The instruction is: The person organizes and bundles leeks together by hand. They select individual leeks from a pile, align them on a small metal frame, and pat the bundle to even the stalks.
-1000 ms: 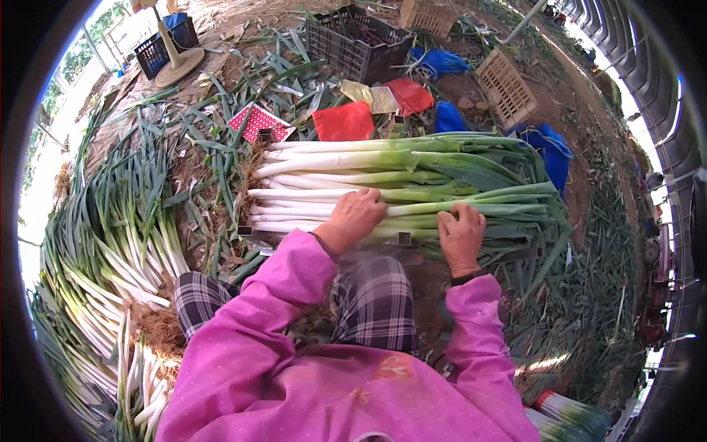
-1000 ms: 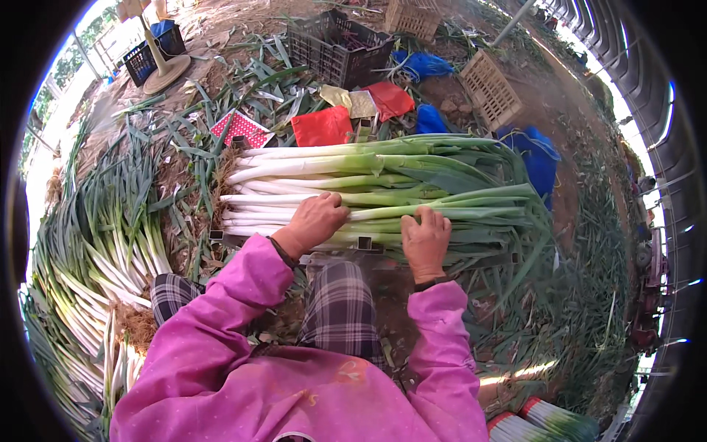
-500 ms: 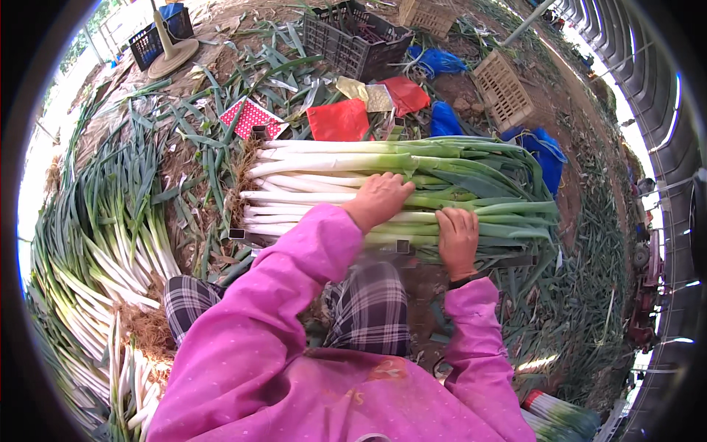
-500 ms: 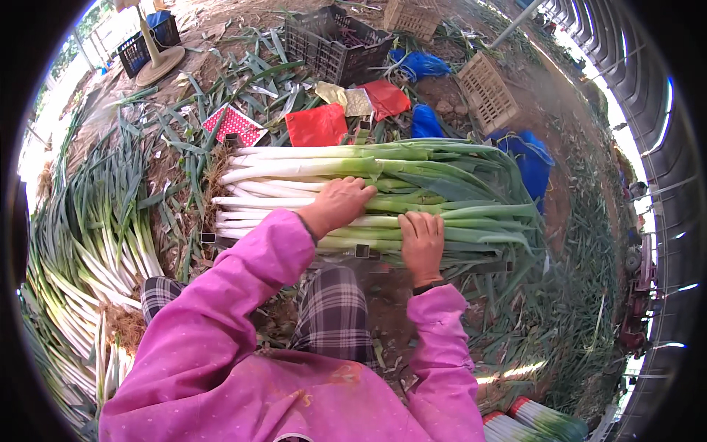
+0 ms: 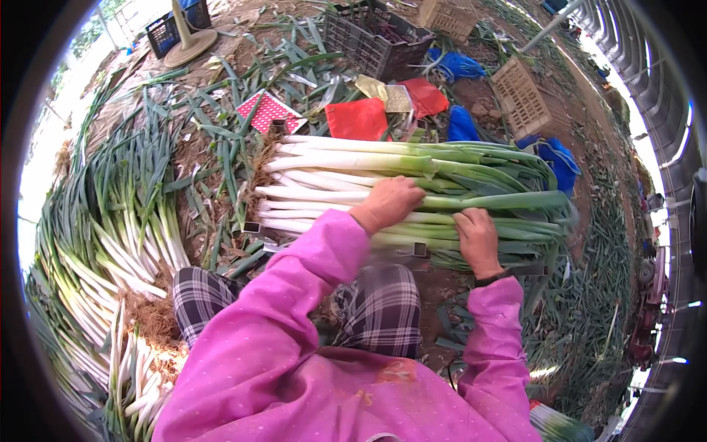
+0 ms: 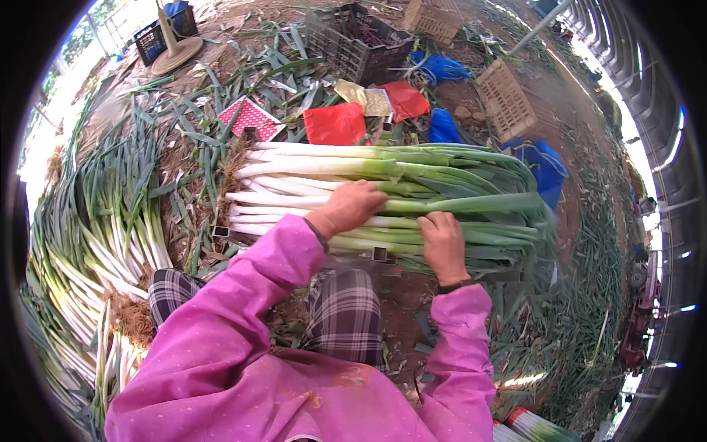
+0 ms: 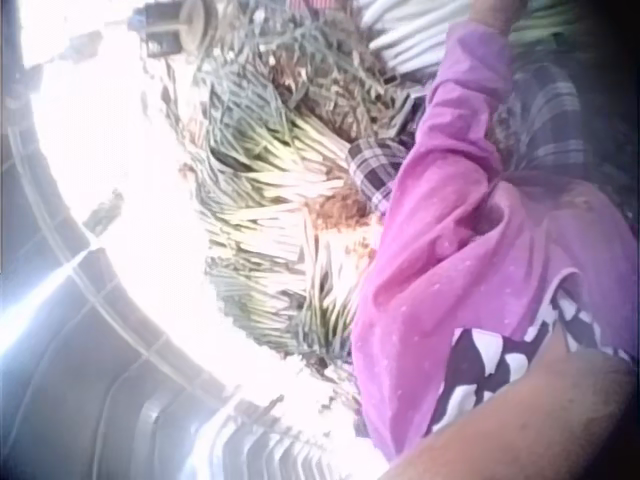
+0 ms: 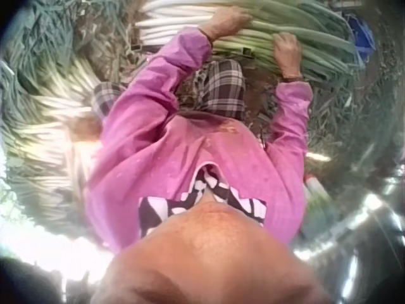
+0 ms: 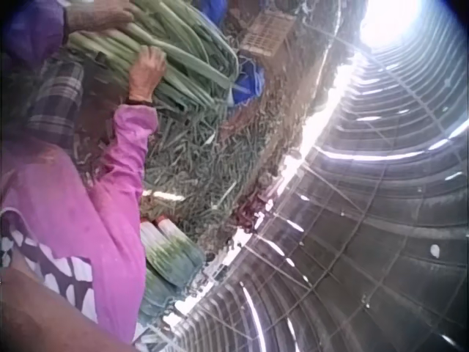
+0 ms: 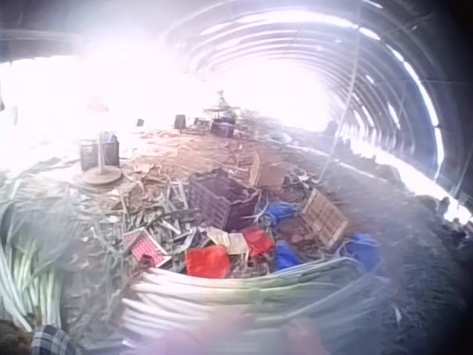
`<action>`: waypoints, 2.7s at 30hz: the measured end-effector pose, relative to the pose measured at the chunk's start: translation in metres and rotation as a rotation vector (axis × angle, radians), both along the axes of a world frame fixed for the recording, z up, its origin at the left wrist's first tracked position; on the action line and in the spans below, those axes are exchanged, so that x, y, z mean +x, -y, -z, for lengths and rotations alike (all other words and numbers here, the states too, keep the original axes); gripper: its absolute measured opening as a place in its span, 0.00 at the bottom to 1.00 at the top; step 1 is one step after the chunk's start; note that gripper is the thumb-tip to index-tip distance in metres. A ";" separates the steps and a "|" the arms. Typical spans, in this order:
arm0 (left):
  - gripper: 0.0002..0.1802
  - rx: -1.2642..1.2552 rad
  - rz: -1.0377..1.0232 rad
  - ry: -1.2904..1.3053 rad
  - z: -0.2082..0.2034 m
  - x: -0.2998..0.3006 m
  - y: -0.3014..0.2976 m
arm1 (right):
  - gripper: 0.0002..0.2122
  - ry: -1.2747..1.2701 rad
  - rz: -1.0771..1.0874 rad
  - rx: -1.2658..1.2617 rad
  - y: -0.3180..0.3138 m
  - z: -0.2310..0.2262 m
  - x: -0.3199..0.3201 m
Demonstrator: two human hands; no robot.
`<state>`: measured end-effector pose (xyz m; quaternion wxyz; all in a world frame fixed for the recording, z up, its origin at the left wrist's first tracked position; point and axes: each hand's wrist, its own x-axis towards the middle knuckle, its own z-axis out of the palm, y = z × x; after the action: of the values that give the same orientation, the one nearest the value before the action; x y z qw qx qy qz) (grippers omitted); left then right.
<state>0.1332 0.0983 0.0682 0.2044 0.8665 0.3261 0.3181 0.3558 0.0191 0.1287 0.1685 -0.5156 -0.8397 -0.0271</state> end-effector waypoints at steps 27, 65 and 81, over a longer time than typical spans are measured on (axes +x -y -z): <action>0.28 -0.213 -0.572 -0.406 0.038 -0.120 0.042 | 0.06 0.001 0.254 0.223 0.001 0.030 -0.029; 0.16 0.455 -0.274 0.101 -0.223 -0.059 -0.085 | 0.06 -0.023 0.303 0.359 0.013 0.042 -0.027; 0.23 -0.109 0.038 -0.088 -0.018 -0.028 0.014 | 0.08 -0.035 0.334 0.384 0.021 0.059 -0.020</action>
<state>0.1050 0.0838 0.0858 0.2429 0.8732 0.3352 0.2574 0.3354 -0.0017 0.0693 0.2711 -0.6062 -0.7192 -0.2044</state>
